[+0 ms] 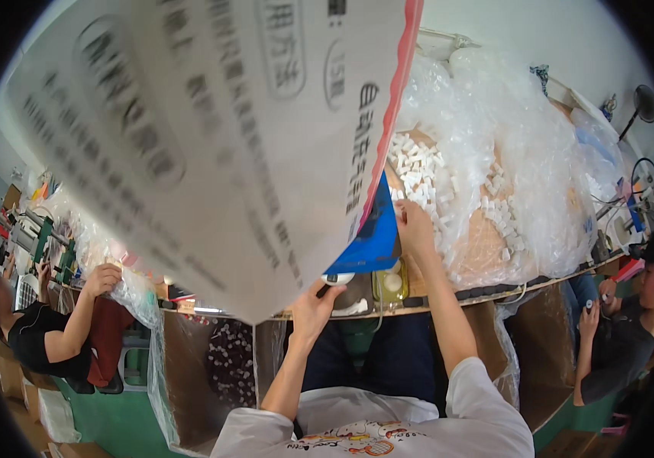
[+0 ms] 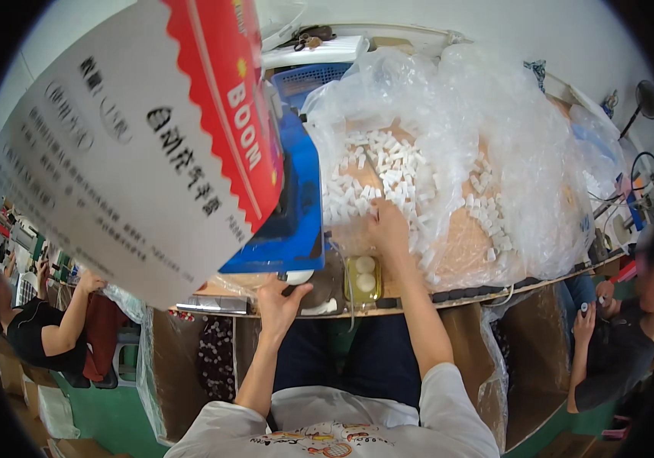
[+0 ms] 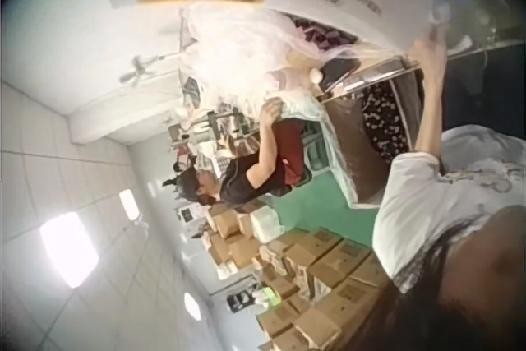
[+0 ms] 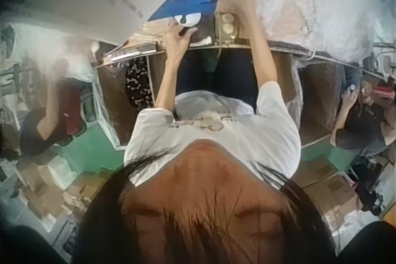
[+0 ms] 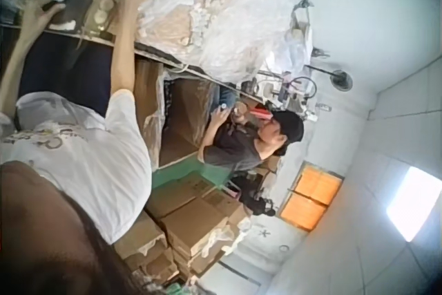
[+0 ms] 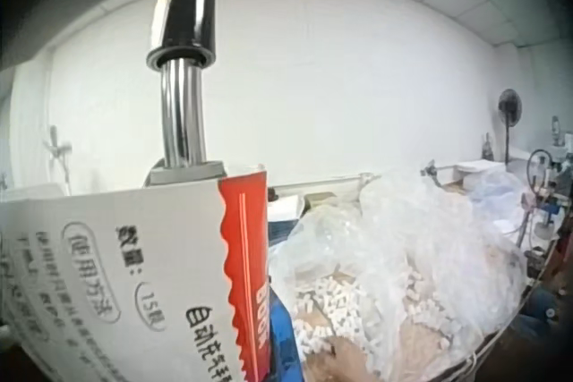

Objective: The person repeatedly takes small plastic pieces from a pile, positions items onto a circular base fixture, and presses the pieces together by hand.

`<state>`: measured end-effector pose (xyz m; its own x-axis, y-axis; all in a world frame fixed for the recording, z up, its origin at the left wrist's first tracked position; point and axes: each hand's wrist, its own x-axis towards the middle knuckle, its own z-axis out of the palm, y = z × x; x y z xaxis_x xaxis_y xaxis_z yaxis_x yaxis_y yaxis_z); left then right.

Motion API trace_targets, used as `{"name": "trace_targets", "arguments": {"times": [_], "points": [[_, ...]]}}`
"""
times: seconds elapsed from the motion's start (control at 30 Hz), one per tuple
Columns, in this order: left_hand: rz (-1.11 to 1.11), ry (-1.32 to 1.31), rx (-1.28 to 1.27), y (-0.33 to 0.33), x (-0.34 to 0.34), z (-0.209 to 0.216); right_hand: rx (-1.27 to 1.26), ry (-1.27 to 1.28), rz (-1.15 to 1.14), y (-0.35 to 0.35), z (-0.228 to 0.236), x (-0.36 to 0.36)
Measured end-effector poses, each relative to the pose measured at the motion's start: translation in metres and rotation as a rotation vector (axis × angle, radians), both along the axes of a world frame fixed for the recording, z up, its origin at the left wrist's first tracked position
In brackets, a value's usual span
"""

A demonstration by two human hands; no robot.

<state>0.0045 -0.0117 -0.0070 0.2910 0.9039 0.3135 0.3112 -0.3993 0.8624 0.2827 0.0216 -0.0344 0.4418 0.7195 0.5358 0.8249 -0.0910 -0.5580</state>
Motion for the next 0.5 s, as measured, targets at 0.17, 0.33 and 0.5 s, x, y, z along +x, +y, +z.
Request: {"name": "trace_targets", "arguments": {"times": [0.17,0.33,0.5], "points": [[0.122,-0.659,-0.116,0.010,-0.023,-0.017,0.088,0.763,0.525,-0.027,0.008,-0.043],[0.181,0.587,-0.128,0.003,-0.120,0.042,-0.072,0.819,0.479,-0.072,0.059,-0.117],[0.360,0.742,0.051,0.026,-0.168,0.024,0.100,0.338,0.512,-0.068,0.036,-0.134]]}}
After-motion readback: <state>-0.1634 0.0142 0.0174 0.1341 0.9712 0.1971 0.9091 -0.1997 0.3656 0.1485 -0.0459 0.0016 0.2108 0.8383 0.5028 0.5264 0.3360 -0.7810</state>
